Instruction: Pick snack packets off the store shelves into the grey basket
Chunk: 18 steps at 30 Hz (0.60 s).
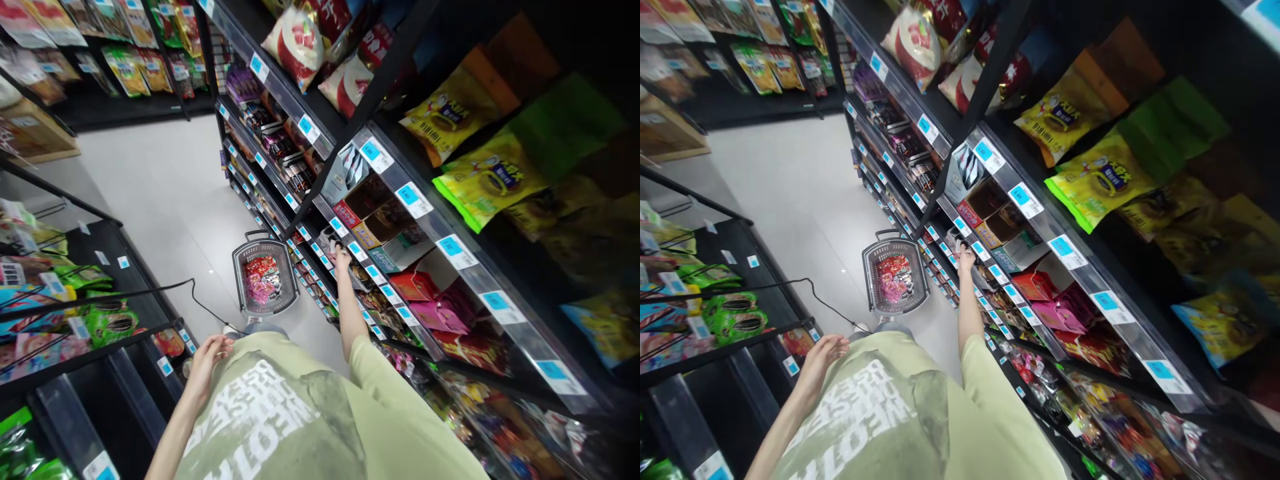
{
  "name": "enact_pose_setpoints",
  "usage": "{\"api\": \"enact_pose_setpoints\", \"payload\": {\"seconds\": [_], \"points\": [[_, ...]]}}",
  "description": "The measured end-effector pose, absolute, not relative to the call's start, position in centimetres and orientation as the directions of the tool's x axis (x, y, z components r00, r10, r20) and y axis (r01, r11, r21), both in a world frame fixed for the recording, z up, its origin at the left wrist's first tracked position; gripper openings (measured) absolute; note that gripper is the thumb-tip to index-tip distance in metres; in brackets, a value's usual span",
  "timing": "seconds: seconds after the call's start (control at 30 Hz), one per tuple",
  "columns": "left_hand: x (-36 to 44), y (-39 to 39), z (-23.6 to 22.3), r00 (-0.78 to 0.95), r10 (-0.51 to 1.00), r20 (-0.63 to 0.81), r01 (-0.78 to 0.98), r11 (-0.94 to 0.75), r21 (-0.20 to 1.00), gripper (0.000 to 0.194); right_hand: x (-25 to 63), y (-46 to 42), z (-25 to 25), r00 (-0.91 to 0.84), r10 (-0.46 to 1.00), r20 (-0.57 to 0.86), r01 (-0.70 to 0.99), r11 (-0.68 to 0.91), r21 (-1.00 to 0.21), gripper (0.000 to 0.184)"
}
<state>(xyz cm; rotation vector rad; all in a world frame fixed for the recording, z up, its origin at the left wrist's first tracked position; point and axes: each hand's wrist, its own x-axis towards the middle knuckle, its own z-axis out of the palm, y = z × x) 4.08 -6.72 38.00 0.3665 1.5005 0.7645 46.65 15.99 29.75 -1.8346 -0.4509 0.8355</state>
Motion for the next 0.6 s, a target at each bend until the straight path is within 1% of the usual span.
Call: {"api": "enact_pose_setpoints", "payload": {"seconds": [0.1,0.27,0.33,0.37,0.43,0.53,0.6], "points": [[4.2,-6.7,38.0,-0.113,0.657,-0.746,-0.234,0.712,0.662,0.048,47.4,16.8,29.5,0.682,0.635,-0.362,-0.083,-0.425,-0.902,0.040],[3.6,-7.7,36.3,-0.148,0.638,-0.755,-0.224,0.722,0.654,0.050,45.3,14.2,27.5,0.717,0.620,-0.320,0.012,-0.469,-0.883,0.062],[2.9,-8.7,34.7,-0.164,0.625,-0.763,-0.180,0.741,0.646,0.050,43.9,12.3,26.2,0.697,0.640,-0.324,0.065,-0.507,-0.860,0.064],[2.4,-9.3,33.9,-0.175,0.616,-0.768,-0.144,0.755,0.639,0.050,43.1,11.2,25.5,0.667,0.658,-0.349,0.088,-0.535,-0.841,0.062],[1.3,-10.7,32.1,-0.197,0.590,-0.783,-0.033,0.794,0.607,0.049,41.4,9.0,23.9,0.561,0.698,-0.445,0.128,-0.604,-0.787,0.053],[-0.4,-12.6,29.9,-0.212,0.562,-0.800,0.238,0.823,0.516,0.037,38.8,5.8,21.3,0.341,0.705,-0.621,0.205,-0.701,-0.683,0.032],[-1.4,-13.4,28.7,-0.218,0.548,-0.808,0.405,0.804,0.436,0.031,37.2,4.0,19.6,0.236,0.686,-0.688,0.268,-0.727,-0.632,0.023]]}}
